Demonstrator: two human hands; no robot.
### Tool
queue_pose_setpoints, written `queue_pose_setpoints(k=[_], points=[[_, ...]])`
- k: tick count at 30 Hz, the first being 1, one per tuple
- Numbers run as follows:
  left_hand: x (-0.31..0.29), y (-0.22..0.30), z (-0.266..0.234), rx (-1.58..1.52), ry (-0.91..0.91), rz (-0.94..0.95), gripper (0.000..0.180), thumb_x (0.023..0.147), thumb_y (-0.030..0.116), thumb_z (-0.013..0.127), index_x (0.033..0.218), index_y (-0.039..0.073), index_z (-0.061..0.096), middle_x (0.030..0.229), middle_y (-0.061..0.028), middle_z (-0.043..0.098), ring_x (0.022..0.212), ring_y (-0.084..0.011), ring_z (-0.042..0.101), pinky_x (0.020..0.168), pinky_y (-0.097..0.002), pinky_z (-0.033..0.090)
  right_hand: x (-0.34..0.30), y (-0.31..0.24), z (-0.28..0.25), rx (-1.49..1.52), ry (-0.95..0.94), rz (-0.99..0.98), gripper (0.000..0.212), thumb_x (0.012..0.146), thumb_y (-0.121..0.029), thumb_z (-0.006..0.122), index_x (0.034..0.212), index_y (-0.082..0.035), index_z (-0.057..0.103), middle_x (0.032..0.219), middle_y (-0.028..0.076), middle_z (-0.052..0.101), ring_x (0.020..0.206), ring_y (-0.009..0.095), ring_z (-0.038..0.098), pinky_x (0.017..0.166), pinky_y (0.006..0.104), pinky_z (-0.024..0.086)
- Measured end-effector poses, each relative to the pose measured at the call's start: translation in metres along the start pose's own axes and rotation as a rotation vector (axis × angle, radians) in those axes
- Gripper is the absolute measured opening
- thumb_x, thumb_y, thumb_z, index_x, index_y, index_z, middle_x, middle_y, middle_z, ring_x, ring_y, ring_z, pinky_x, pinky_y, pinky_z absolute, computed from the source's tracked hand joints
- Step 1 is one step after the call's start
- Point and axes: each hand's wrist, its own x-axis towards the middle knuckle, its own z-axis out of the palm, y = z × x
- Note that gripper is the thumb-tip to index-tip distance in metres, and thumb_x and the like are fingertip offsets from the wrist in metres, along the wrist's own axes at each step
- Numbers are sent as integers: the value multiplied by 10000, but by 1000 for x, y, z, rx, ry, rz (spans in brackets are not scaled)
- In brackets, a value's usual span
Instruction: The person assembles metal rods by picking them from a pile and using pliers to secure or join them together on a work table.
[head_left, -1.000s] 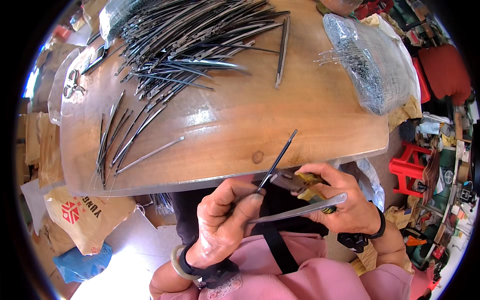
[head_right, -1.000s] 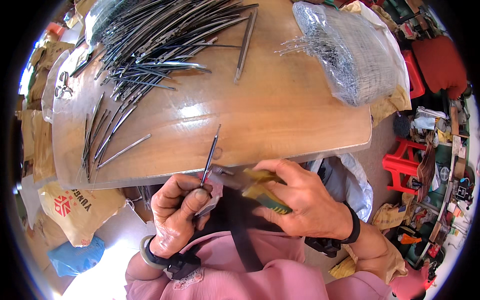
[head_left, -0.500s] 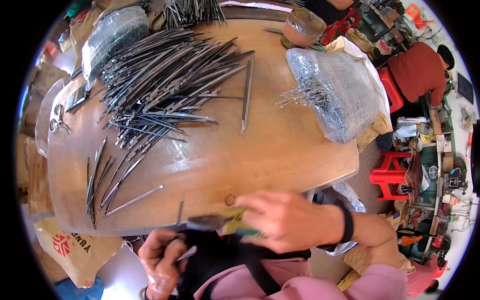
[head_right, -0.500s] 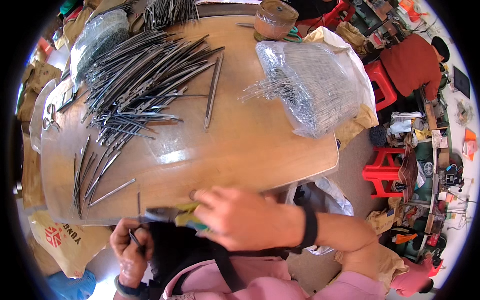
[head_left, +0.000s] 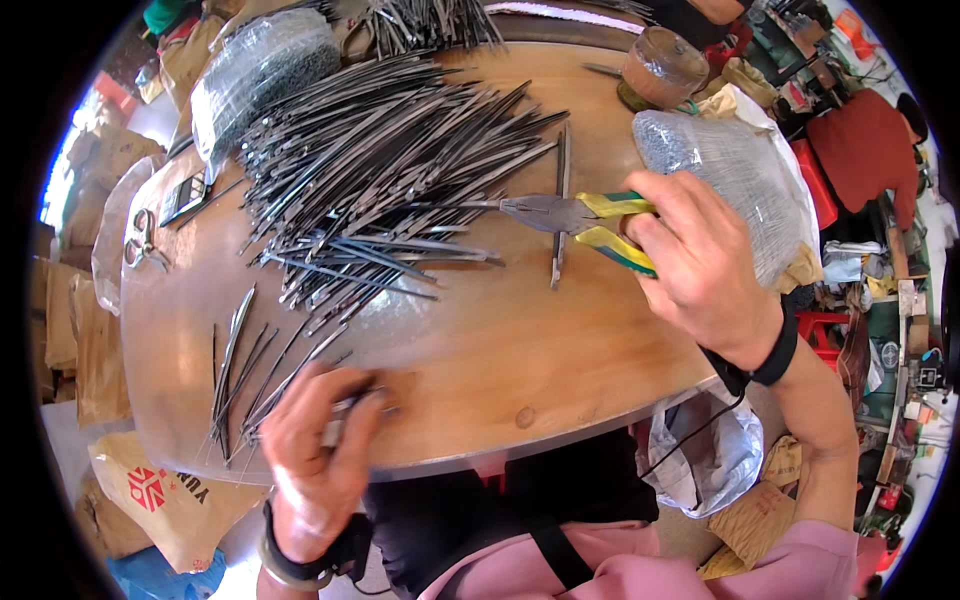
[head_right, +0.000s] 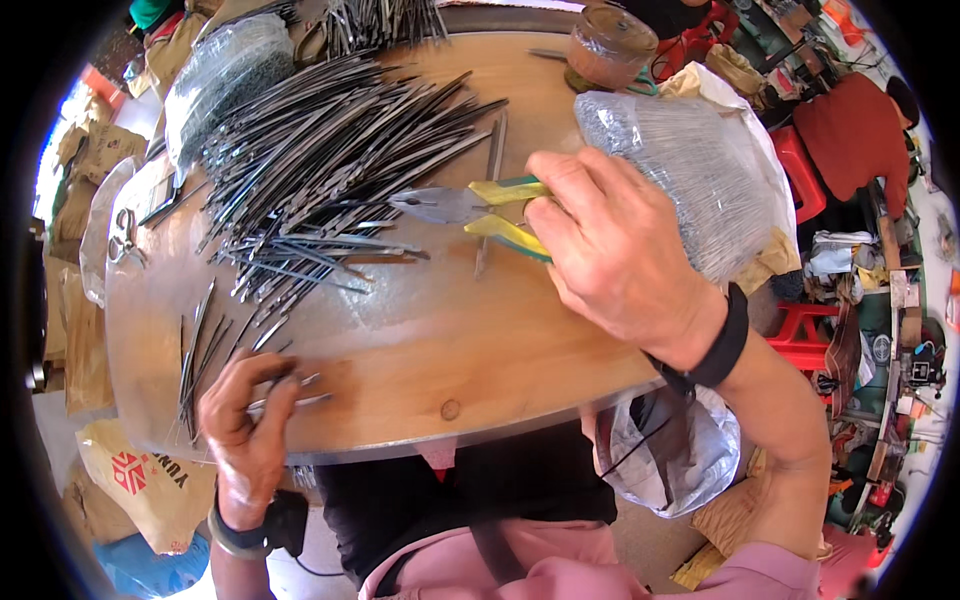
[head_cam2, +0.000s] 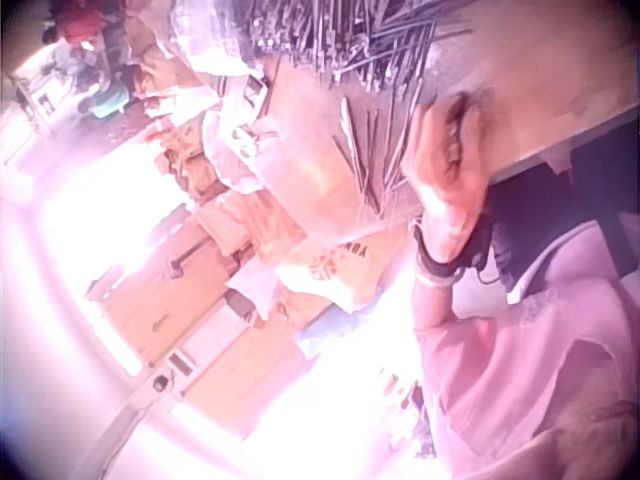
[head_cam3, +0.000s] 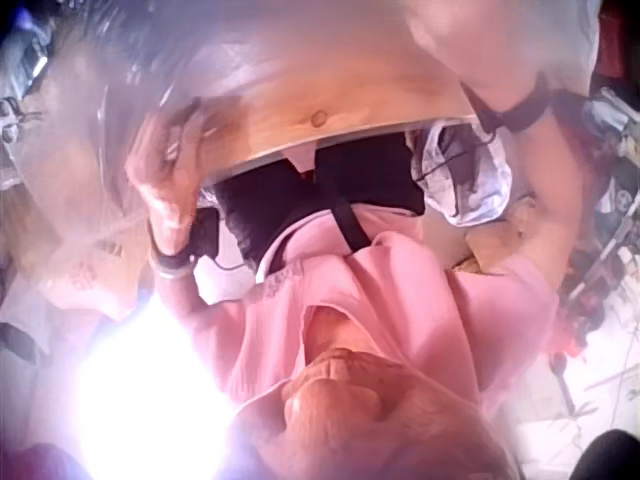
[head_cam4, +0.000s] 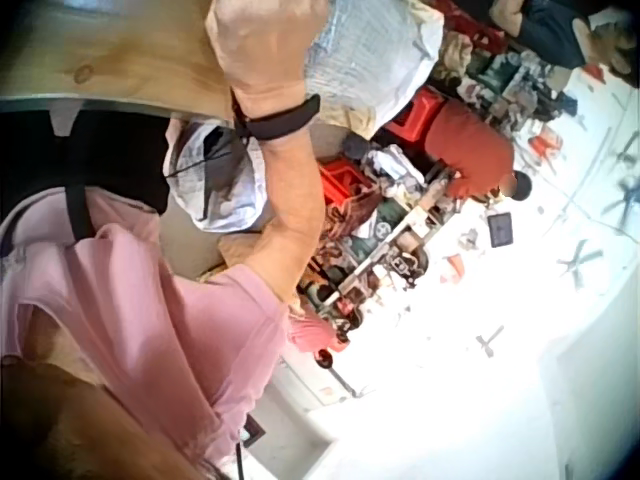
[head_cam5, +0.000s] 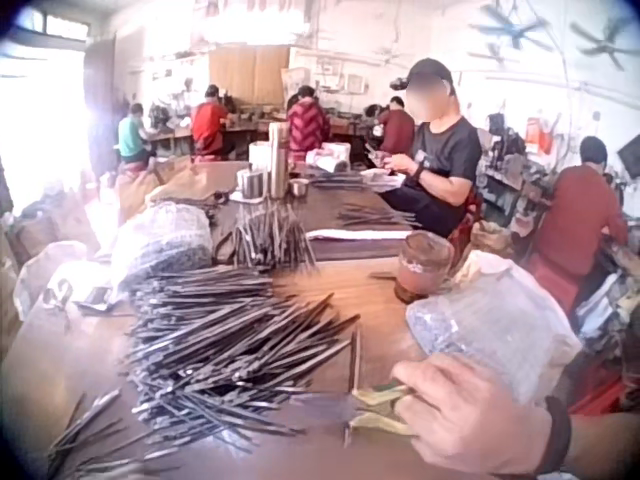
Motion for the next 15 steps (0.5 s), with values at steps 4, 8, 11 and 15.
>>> queue_pose_setpoints(k=[4, 8, 11, 15], points=[[43, 28, 56, -136, -118, 185, 133, 779, -2, 688, 909, -2, 661, 781, -118, 574, 657, -248, 609, 586, -359, 485, -6, -13, -41, 108, 274, 236, 179, 750, 28, 663, 921, 3, 615, 1175, 158, 571, 911, 252, 587, 802, 344, 493], [78, 41, 109, 251, -159, 276, 177, 800, 108, 689, 916, 1, 610, 799, -143, 571, 681, -349, 616, 611, -409, 503, -20, -29, -64, 716, 673, 502, 163, 849, -44, 606, 1011, -42, 591, 1205, 159, 527, 942, 213, 532, 836, 343, 440], [87, 48, 126, 546, -216, 276, 202, 714, 106, 695, 884, 15, 636, 855, -120, 567, 725, -338, 627, 626, -427, 527, -51, -38, -53, 1063, 683, 608, 178, 846, -38, 612, 1023, -34, 591, 1151, 163, 526, 933, 192, 538, 807, 335, 451], [70, 46, 109, 510, -292, 91, 194, 718, 44, 655, 906, 4, 631, 888, -121, 568, 737, -322, 637, 633, -428, 530, -107, -34, -40, 957, 494, 828, 126, 846, -37, 651, 965, 4, 643, 1097, 150, 590, 920, 176, 579, 783, 315, 474]])
